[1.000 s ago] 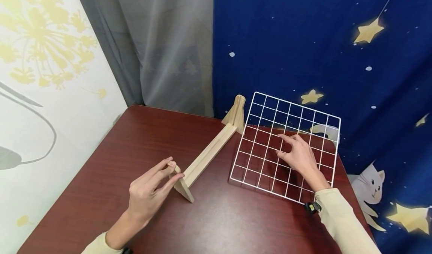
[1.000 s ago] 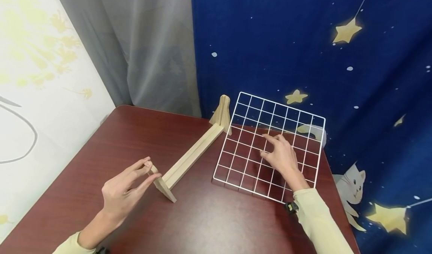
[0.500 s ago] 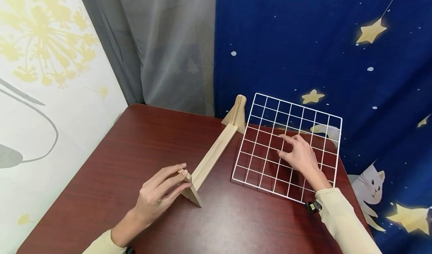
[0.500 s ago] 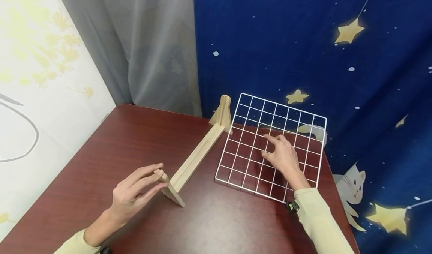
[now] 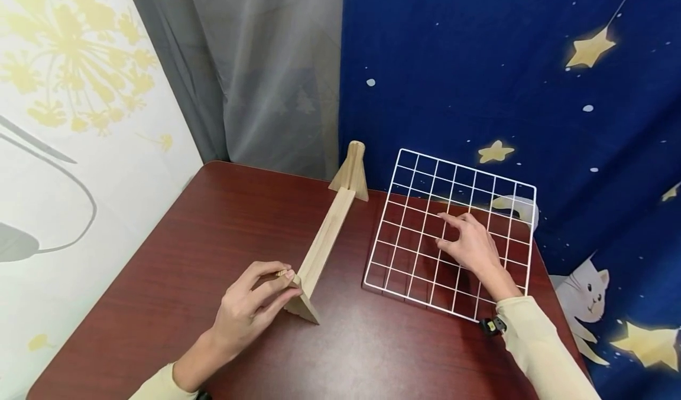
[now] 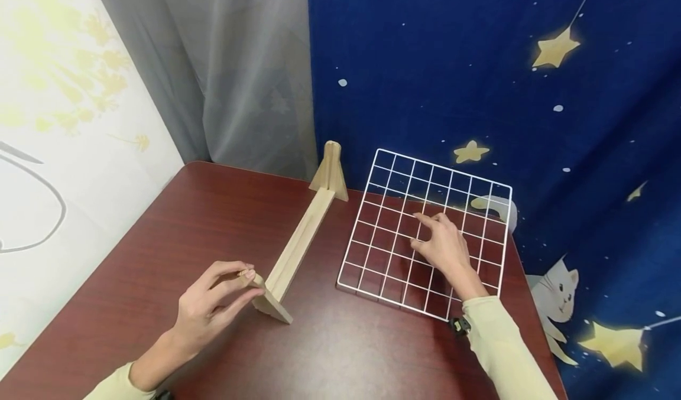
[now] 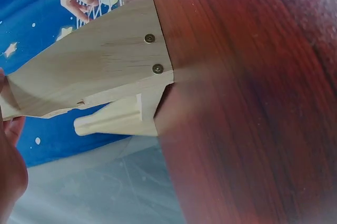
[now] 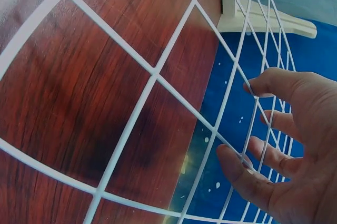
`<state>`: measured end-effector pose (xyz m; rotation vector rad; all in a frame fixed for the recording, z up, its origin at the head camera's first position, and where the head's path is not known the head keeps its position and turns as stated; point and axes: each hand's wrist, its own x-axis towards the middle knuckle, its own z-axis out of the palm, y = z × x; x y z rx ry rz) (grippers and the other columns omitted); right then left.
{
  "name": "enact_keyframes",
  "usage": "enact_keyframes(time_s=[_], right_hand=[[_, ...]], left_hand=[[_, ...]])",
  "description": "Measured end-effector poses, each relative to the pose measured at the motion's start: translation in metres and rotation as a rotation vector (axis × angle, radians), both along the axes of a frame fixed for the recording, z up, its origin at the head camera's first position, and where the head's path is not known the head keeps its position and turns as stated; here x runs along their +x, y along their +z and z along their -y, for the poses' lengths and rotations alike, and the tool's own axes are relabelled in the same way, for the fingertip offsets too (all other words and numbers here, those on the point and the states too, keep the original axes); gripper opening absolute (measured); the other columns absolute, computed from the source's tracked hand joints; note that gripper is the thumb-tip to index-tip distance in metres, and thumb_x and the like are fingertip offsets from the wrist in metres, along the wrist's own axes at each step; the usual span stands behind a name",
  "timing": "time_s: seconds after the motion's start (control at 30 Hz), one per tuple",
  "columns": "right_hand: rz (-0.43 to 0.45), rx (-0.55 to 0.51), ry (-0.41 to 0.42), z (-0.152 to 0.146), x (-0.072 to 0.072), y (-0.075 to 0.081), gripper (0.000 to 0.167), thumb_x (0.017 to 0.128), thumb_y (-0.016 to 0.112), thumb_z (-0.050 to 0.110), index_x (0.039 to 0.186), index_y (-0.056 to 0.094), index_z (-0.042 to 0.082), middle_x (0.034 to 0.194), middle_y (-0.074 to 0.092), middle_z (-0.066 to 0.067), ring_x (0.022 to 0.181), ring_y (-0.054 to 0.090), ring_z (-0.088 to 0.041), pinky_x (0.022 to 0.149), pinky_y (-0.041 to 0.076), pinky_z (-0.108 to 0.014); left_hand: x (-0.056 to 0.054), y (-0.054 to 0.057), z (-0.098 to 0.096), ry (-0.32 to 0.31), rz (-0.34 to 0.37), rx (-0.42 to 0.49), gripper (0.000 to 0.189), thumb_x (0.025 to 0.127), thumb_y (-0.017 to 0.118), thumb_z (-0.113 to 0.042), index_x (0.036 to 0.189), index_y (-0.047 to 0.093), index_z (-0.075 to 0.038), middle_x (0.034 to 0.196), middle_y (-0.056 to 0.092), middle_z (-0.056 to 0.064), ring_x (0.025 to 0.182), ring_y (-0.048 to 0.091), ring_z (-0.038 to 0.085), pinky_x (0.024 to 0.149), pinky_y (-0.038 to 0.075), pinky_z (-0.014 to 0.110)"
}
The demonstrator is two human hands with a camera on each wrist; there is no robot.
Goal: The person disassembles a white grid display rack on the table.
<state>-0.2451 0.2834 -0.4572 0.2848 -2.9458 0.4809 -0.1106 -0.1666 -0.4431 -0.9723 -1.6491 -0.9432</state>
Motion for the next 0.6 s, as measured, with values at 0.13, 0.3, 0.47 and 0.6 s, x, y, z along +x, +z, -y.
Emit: enact_keyframes(time_s=[0.13, 0.3, 0.47, 0.6], right_hand=[[0.024, 0.016, 0.01, 0.005, 0.001, -0.001, 0.068, 0.086, 0.083, 0.035, 0.149, 0.062, 0.022, 0.124, 0.065, -0.016, 0.092, 0.063, -0.032, 0.069, 0.052, -0.049], [0.032, 0.017, 0.024, 0.014, 0.003, -0.003, 0.066, 0.085, 0.082, 0.035, 0.147, 0.064, 0.023, 0.121, 0.065, -0.012, 0.091, 0.064, -0.031, 0.066, 0.052, -0.045], [0.05, 0.027, 0.035, 0.021, 0.003, -0.004, 0.066, 0.084, 0.083, 0.036, 0.146, 0.065, 0.025, 0.121, 0.065, -0.012, 0.087, 0.064, -0.03, 0.062, 0.052, -0.042], [0.074, 0.047, 0.05, 0.027, 0.002, -0.006, 0.067, 0.084, 0.084, 0.037, 0.147, 0.064, 0.024, 0.123, 0.065, -0.013, 0.081, 0.062, -0.026, 0.059, 0.051, -0.038]], left_hand=[[0.002, -0.001, -0.001, 0.032, 0.004, -0.001, 0.023, 0.094, 0.081, -0.017, 0.09, 0.079, 0.006, 0.09, 0.071, 0.022, 0.082, 0.073, 0.028, 0.081, 0.062, 0.019], [0.004, -0.004, -0.001, 0.076, 0.021, -0.001, 0.023, 0.095, 0.081, -0.019, 0.091, 0.08, 0.004, 0.091, 0.07, 0.021, 0.085, 0.075, 0.031, 0.082, 0.062, 0.018], [0.005, -0.006, -0.001, 0.092, 0.043, -0.009, 0.024, 0.095, 0.08, -0.02, 0.092, 0.08, 0.003, 0.092, 0.069, 0.02, 0.087, 0.075, 0.03, 0.086, 0.061, 0.019], [0.005, -0.005, -0.002, 0.115, 0.061, -0.022, 0.024, 0.097, 0.079, -0.022, 0.091, 0.079, 0.002, 0.094, 0.07, 0.019, 0.087, 0.074, 0.03, 0.085, 0.061, 0.019]])
